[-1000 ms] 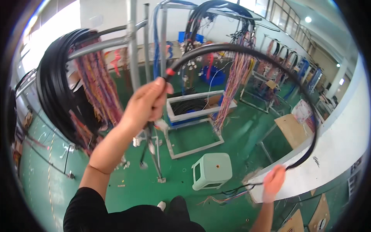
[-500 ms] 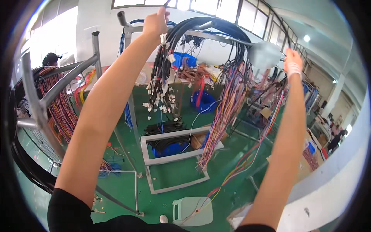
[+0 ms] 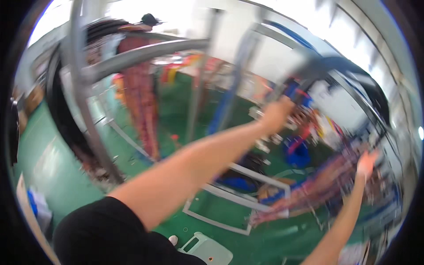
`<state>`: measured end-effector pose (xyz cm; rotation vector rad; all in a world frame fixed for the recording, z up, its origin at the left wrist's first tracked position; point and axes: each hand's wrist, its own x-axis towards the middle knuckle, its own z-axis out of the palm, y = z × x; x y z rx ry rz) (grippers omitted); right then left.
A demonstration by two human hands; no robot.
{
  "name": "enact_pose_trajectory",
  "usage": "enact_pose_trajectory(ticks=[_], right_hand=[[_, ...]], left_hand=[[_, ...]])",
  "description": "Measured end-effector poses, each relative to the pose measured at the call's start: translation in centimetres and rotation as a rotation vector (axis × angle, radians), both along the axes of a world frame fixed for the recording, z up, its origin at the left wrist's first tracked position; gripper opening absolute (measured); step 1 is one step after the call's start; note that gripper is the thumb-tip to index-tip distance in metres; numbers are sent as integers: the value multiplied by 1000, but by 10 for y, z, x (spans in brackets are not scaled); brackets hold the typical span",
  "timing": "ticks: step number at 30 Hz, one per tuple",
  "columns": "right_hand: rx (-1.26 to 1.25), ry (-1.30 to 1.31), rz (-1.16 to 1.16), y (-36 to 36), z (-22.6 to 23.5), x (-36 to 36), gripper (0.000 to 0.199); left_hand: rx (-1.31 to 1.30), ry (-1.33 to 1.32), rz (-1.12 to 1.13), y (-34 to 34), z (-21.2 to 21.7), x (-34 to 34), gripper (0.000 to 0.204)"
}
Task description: Assembling and wrapping a multi-connector wire harness with electrical tape at a workbench.
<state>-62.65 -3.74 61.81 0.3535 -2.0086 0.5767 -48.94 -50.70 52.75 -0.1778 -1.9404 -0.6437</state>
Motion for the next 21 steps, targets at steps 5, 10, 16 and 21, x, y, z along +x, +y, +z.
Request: enact_pose_trajectory(ticks=[5,10,16,21], right_hand=[[90,230,-128,-130,-90,205,58],[131,225,427,-257,-97,396,43],[358,411,824,-334,-15,556,27],[295,264,1028,-535,37,621,21]], left_hand=[[228,-26,356,55,-10,96,65],[45,218,-547,82,-32,357,52],[-304,543,451,-168,-5,578,31],[-81,-84,582,-242,-29,599,30]])
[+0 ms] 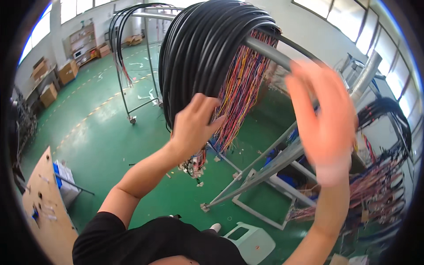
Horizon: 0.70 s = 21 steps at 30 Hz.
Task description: Assembling and wrapping a multi-connector wire harness with electrical tape at a workbench.
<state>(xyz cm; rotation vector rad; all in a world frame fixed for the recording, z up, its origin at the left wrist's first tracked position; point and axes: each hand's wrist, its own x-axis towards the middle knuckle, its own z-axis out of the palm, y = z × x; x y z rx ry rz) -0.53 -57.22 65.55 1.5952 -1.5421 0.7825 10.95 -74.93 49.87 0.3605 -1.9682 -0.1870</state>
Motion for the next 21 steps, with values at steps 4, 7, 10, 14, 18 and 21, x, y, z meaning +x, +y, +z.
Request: enact_pose_trajectory(ticks=[4,7,10,14,18,21], right_hand=[[219,-148,-171,-96,34,-70,50],[273,-73,-370,-135,28,-68,59],[242,-98,-563,-146,21,-47,63],[166,261,-127,-138,27,-71,59],[239,247,-113,-122,50,-104,53],[189,181,-20,-112,63,-132,51]], left_hand=[[-29,10,32,-3,4,-29,38],[86,37,-110,-3,10,-4,41],[456,189,-505,21,38,43,45],[1428,14,-1311,8,76,98,35],[1233,-233,-1118,35,59,142,31],[1071,-267,-975,48,22,168,33]])
